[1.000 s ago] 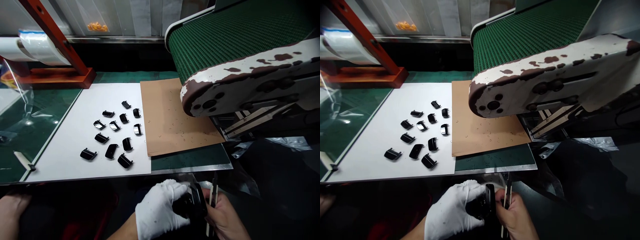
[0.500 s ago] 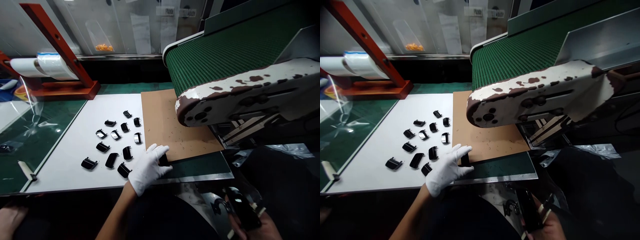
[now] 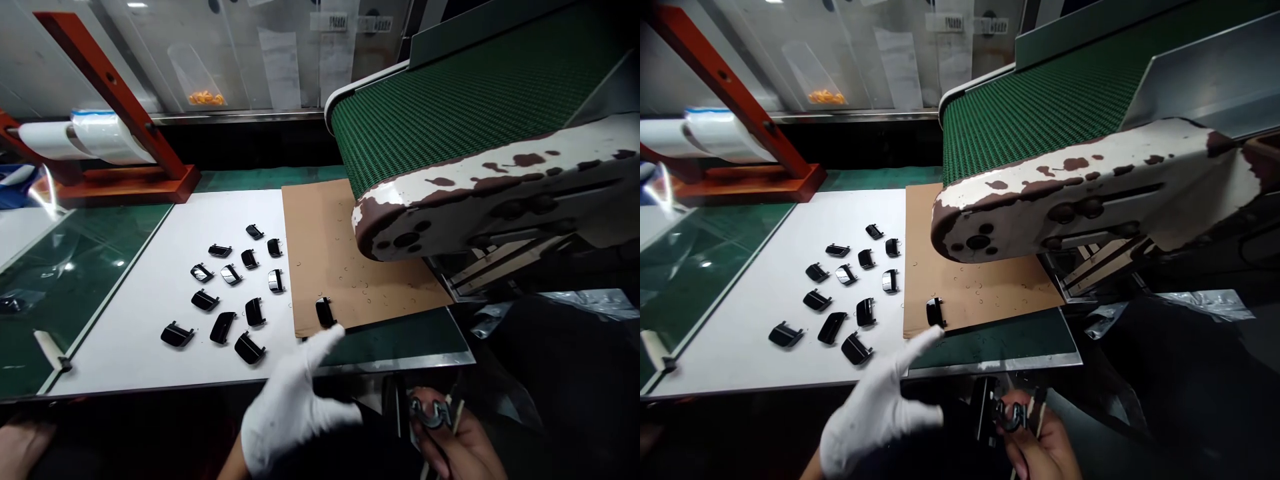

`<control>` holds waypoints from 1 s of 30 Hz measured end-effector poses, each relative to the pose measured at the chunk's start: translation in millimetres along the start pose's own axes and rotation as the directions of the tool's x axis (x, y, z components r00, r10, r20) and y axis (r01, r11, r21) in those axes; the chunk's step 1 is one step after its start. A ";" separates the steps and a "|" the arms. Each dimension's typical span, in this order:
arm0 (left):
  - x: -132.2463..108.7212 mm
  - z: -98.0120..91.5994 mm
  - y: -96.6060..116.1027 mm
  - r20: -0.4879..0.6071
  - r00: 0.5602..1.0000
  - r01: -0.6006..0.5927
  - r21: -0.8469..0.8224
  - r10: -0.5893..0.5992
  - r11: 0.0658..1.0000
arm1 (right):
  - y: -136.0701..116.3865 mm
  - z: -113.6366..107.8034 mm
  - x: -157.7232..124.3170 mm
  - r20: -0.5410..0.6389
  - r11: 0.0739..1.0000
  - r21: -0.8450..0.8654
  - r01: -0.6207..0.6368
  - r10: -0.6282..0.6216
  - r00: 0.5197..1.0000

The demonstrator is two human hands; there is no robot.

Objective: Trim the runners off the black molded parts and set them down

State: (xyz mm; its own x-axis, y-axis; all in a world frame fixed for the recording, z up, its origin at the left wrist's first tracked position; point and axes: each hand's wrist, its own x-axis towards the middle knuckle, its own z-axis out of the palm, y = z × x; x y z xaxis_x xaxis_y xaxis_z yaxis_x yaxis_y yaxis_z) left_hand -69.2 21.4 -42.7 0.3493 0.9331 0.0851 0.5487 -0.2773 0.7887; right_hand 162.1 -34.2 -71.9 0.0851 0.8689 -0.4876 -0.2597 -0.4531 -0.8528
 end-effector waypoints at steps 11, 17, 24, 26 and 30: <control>4.0 28.2 24.1 0.087 0.981 -0.142 -0.295 0.175 0.945 | 1.8 20.1 5.8 0.237 0.997 -0.076 0.026 -0.007 0.972; 0.1 31.8 24.0 0.004 0.983 -0.182 -0.134 0.184 0.974 | -8.9 22.8 2.7 0.124 0.997 -0.080 0.013 -0.002 0.992; -0.7 37.9 9.8 0.037 0.974 -0.224 0.036 0.223 0.974 | -14.2 16.2 -7.7 -0.094 0.988 -0.151 0.035 -0.049 0.994; -2.7 40.0 9.4 0.029 0.968 -0.251 0.037 0.250 0.967 | -14.6 12.6 -8.4 -0.071 0.978 -0.210 -0.001 -0.014 0.997; -9.7 52.7 12.3 -0.131 0.955 -0.270 -0.007 0.266 0.963 | -17.9 8.2 -6.8 -0.053 0.992 -0.120 -0.044 0.038 0.998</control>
State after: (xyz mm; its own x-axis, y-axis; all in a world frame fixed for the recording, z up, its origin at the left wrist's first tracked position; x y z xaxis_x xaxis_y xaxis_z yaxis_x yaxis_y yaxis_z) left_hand -25.8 -3.1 -65.9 0.3801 0.8472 0.3713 0.4285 -0.5170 0.7410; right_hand 158.3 -30.4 -51.8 0.1261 0.8395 -0.5286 -0.1463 -0.5113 -0.8469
